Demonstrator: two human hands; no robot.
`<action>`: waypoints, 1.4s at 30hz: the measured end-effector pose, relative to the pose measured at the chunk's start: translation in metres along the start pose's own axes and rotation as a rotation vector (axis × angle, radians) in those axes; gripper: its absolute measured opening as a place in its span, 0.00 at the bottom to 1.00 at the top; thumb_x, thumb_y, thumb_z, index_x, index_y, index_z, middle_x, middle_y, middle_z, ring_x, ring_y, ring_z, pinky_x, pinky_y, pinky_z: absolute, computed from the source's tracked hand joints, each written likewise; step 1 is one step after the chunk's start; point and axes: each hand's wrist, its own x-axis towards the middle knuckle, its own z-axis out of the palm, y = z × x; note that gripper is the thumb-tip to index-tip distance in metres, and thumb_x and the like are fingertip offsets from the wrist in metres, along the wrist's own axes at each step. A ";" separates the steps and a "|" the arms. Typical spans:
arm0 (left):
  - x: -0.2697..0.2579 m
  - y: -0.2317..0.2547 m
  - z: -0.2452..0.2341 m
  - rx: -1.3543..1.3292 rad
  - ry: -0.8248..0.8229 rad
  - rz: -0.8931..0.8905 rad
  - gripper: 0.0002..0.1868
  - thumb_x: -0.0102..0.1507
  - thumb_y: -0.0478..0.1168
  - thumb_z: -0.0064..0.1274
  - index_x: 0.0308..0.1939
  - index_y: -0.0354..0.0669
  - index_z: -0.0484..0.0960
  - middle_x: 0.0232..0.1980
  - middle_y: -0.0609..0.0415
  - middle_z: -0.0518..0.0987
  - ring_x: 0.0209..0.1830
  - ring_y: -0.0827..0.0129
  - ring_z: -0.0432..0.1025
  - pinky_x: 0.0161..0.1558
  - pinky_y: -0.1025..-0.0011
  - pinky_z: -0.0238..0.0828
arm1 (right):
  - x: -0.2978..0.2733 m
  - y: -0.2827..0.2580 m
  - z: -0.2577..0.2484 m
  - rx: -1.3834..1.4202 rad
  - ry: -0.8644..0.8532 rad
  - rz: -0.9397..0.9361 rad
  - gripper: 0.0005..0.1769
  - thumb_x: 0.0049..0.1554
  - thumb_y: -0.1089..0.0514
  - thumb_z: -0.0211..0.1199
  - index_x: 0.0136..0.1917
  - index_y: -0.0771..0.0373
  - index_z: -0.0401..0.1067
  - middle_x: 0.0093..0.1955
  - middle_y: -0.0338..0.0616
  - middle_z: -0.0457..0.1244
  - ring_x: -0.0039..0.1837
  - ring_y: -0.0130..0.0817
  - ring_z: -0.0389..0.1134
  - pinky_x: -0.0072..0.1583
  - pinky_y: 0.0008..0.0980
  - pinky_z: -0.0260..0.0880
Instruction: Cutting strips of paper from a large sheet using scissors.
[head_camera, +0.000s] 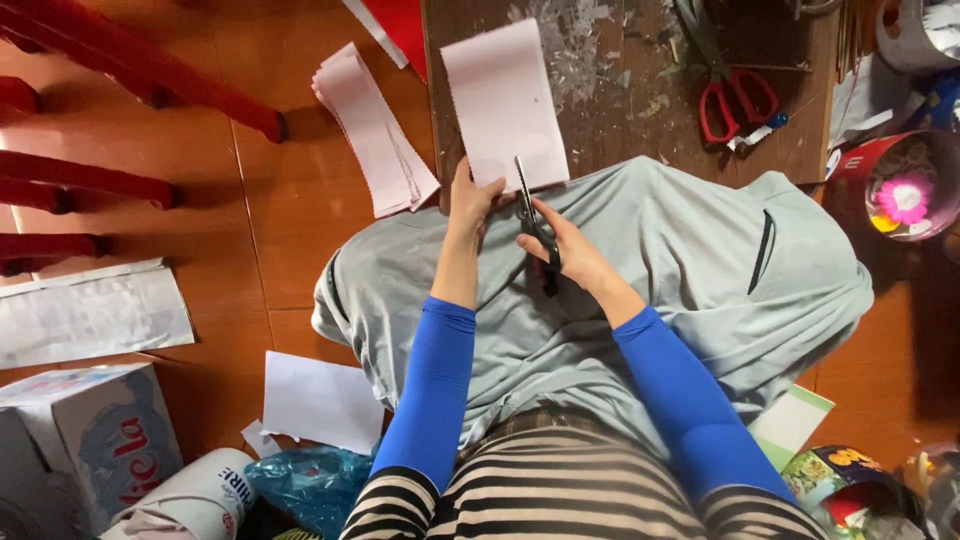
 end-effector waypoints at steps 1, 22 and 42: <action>0.000 -0.002 -0.001 0.000 -0.001 0.004 0.29 0.60 0.21 0.54 0.65 0.36 0.67 0.52 0.43 0.79 0.41 0.60 0.79 0.35 0.67 0.83 | 0.002 -0.012 -0.001 -0.001 0.001 -0.004 0.46 0.60 0.48 0.69 0.82 0.66 0.51 0.52 0.39 0.64 0.52 0.25 0.63 0.54 0.26 0.65; -0.001 -0.013 -0.006 0.074 -0.072 -0.004 0.32 0.58 0.23 0.58 0.66 0.37 0.69 0.53 0.49 0.79 0.41 0.67 0.77 0.33 0.73 0.76 | 0.053 0.009 0.006 0.312 0.032 0.002 0.40 0.62 0.52 0.66 0.81 0.61 0.52 0.47 0.37 0.68 0.41 0.22 0.65 0.42 0.28 0.68; -0.005 -0.013 -0.008 -0.005 -0.190 0.012 0.28 0.59 0.23 0.56 0.63 0.37 0.70 0.49 0.49 0.79 0.39 0.66 0.74 0.33 0.71 0.74 | 0.107 -0.026 -0.020 0.133 0.094 -0.034 0.36 0.59 0.47 0.67 0.75 0.63 0.61 0.63 0.42 0.65 0.62 0.28 0.64 0.61 0.29 0.66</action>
